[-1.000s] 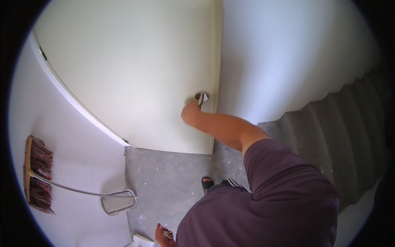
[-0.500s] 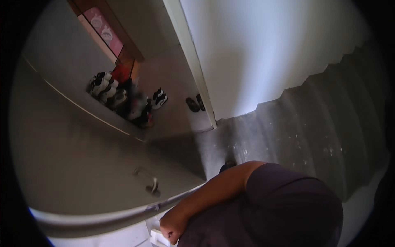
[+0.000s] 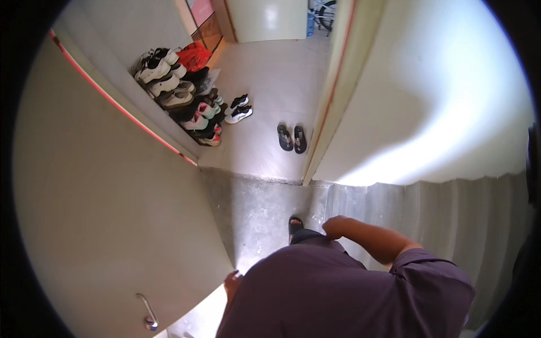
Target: The person sits on the floor and attaches white glass shades to the arms of a brass chandelier. They then stand up, carry the chandelier through the house, and place it on the floor in a stairwell.
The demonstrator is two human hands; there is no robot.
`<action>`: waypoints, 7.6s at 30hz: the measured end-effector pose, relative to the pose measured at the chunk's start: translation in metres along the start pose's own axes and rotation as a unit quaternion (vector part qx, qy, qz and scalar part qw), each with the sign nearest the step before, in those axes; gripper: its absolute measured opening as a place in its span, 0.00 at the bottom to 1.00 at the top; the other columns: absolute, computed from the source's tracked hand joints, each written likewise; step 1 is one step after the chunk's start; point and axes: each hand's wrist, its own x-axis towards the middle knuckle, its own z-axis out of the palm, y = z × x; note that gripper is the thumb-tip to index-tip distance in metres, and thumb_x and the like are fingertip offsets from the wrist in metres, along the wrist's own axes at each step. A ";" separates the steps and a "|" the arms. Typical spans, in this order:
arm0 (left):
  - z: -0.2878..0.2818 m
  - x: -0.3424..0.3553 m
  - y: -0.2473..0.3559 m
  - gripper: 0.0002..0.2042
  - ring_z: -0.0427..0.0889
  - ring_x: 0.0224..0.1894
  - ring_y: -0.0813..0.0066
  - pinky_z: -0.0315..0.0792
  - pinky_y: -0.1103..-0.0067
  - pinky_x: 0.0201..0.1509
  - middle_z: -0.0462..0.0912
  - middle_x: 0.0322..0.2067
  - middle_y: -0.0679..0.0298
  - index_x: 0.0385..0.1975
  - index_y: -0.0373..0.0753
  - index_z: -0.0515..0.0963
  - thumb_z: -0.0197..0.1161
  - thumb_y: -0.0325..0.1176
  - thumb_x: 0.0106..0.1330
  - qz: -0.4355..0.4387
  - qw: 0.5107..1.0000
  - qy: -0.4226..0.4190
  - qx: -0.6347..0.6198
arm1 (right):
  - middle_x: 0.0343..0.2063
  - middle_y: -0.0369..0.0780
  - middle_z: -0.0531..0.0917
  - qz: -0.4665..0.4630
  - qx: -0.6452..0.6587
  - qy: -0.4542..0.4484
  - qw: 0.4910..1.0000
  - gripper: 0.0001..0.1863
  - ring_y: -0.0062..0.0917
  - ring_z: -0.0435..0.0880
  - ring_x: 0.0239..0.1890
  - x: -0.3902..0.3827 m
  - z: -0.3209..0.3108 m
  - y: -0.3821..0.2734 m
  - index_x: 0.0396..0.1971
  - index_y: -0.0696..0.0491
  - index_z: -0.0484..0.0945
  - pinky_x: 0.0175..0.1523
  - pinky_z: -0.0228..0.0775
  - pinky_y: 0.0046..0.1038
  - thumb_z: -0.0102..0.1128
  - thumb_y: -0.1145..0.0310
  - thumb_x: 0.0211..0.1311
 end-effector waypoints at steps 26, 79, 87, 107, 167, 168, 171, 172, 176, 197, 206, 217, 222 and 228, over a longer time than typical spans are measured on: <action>-0.143 0.762 0.397 0.19 0.76 0.15 0.77 0.69 0.79 0.16 0.79 0.23 0.63 0.53 0.40 0.78 0.61 0.30 0.61 -0.125 0.900 -0.308 -0.281 | 0.24 0.42 0.82 0.391 0.704 0.095 0.585 0.15 0.29 0.80 0.24 0.086 -0.094 0.139 0.31 0.56 0.80 0.29 0.73 0.33 0.60 0.58 0.65; -0.471 1.992 0.772 0.19 0.74 0.15 0.80 0.64 0.83 0.15 0.76 0.20 0.66 0.56 0.35 0.75 0.61 0.29 0.65 -0.148 0.846 0.213 -0.466 | 0.44 0.52 0.84 0.070 0.129 0.192 0.970 0.29 0.47 0.81 0.50 0.817 -1.570 0.858 0.41 0.59 0.83 0.57 0.73 0.41 0.62 0.45 0.58; -0.578 2.093 0.754 0.18 0.74 0.14 0.81 0.64 0.85 0.13 0.76 0.19 0.68 0.54 0.35 0.77 0.62 0.30 0.63 -0.167 0.822 0.282 -0.465 | 0.44 0.49 0.82 -0.254 -0.090 0.230 0.935 0.20 0.46 0.80 0.50 0.886 -1.954 0.579 0.42 0.55 0.77 0.54 0.72 0.43 0.59 0.53 0.62; -0.646 2.198 0.473 0.20 0.70 0.14 0.81 0.59 0.88 0.12 0.73 0.22 0.68 0.58 0.37 0.71 0.55 0.27 0.64 -0.279 0.553 0.493 -0.611 | 0.28 0.49 0.85 -0.100 0.054 0.634 0.765 0.19 0.44 0.83 0.32 1.173 -2.415 0.528 0.29 0.57 0.80 0.38 0.75 0.39 0.66 0.53 0.57; -1.308 3.474 -0.225 0.25 0.83 0.28 0.56 0.80 0.72 0.25 0.80 0.31 0.53 0.66 0.43 0.62 0.55 0.27 0.68 -0.345 0.256 0.368 -0.825 | 0.41 0.48 0.85 -0.187 0.017 0.241 0.952 0.21 0.42 0.83 0.48 2.221 -3.547 -0.396 0.41 0.54 0.84 0.54 0.74 0.38 0.66 0.52 0.56; -1.317 3.487 -0.247 0.22 0.82 0.27 0.59 0.77 0.77 0.20 0.79 0.30 0.53 0.63 0.46 0.65 0.55 0.29 0.68 -0.386 0.229 0.362 -0.817 | 0.41 0.48 0.86 -0.194 0.022 0.238 0.951 0.21 0.42 0.83 0.48 2.244 -3.561 -0.427 0.41 0.54 0.84 0.53 0.75 0.38 0.66 0.52 0.56; -1.336 3.515 -0.333 0.20 0.79 0.24 0.65 0.72 0.81 0.16 0.79 0.28 0.55 0.61 0.50 0.66 0.54 0.33 0.69 -0.398 0.206 0.348 -0.823 | 0.36 0.46 0.87 -0.251 0.019 0.240 0.938 0.18 0.35 0.86 0.41 2.303 -3.578 -0.511 0.37 0.54 0.84 0.49 0.76 0.35 0.65 0.55 0.56; -1.347 3.540 -0.361 0.19 0.78 0.22 0.68 0.70 0.83 0.14 0.78 0.27 0.56 0.60 0.52 0.67 0.54 0.36 0.70 -0.391 0.228 0.339 -0.825 | 0.31 0.42 0.88 -0.282 0.055 0.203 0.936 0.15 0.29 0.86 0.34 2.339 -3.587 -0.518 0.34 0.54 0.85 0.44 0.76 0.31 0.63 0.58 0.57; -1.441 3.607 -0.503 0.20 0.76 0.19 0.70 0.68 0.84 0.13 0.78 0.25 0.59 0.61 0.49 0.66 0.53 0.35 0.70 -0.378 0.289 0.300 -0.827 | 0.45 0.47 0.85 -0.206 -0.147 0.055 0.966 0.23 0.39 0.83 0.48 2.385 -3.583 -0.587 0.41 0.53 0.86 0.52 0.74 0.39 0.60 0.48 0.60; -1.950 4.121 -0.841 0.14 0.83 0.42 0.54 0.81 0.58 0.45 0.81 0.39 0.53 0.57 0.46 0.68 0.46 0.39 0.76 -0.220 0.452 0.174 -0.847 | 0.25 0.38 0.86 -0.100 0.078 0.070 0.989 0.15 0.29 0.84 0.28 2.693 -3.852 -0.835 0.29 0.53 0.82 0.37 0.77 0.36 0.66 0.55 0.56; -2.044 4.327 -1.014 0.15 0.83 0.46 0.46 0.84 0.62 0.43 0.79 0.42 0.46 0.58 0.41 0.64 0.46 0.32 0.74 -0.209 0.408 0.185 -0.870 | 0.41 0.48 0.86 -0.153 0.203 0.304 0.918 0.23 0.39 0.85 0.45 2.818 -4.212 -1.089 0.44 0.54 0.83 0.53 0.75 0.35 0.62 0.51 0.57; -2.234 4.651 -1.125 0.14 0.82 0.34 0.56 0.84 0.66 0.36 0.78 0.33 0.54 0.54 0.45 0.68 0.50 0.28 0.69 -0.224 0.520 0.082 -0.820 | 0.24 0.45 0.86 0.044 0.105 0.118 0.986 0.20 0.39 0.84 0.29 2.915 -4.262 -1.060 0.27 0.53 0.86 0.40 0.77 0.39 0.60 0.49 0.55; -2.304 4.804 -1.132 0.16 0.81 0.40 0.51 0.81 0.57 0.42 0.78 0.36 0.52 0.56 0.40 0.66 0.50 0.28 0.69 -0.195 0.567 0.054 -0.798 | 0.19 0.42 0.84 0.182 0.266 0.044 0.946 0.19 0.33 0.83 0.24 2.964 -4.309 -1.056 0.24 0.54 0.85 0.38 0.76 0.36 0.62 0.52 0.57; -2.371 4.972 -1.126 0.16 0.80 0.48 0.50 0.77 0.55 0.54 0.79 0.41 0.49 0.57 0.41 0.68 0.47 0.40 0.76 -0.125 0.481 0.036 -0.867 | 0.31 0.48 0.85 0.086 -0.038 -0.015 0.995 0.17 0.41 0.85 0.36 3.073 -4.485 -1.076 0.31 0.54 0.85 0.43 0.75 0.42 0.60 0.54 0.57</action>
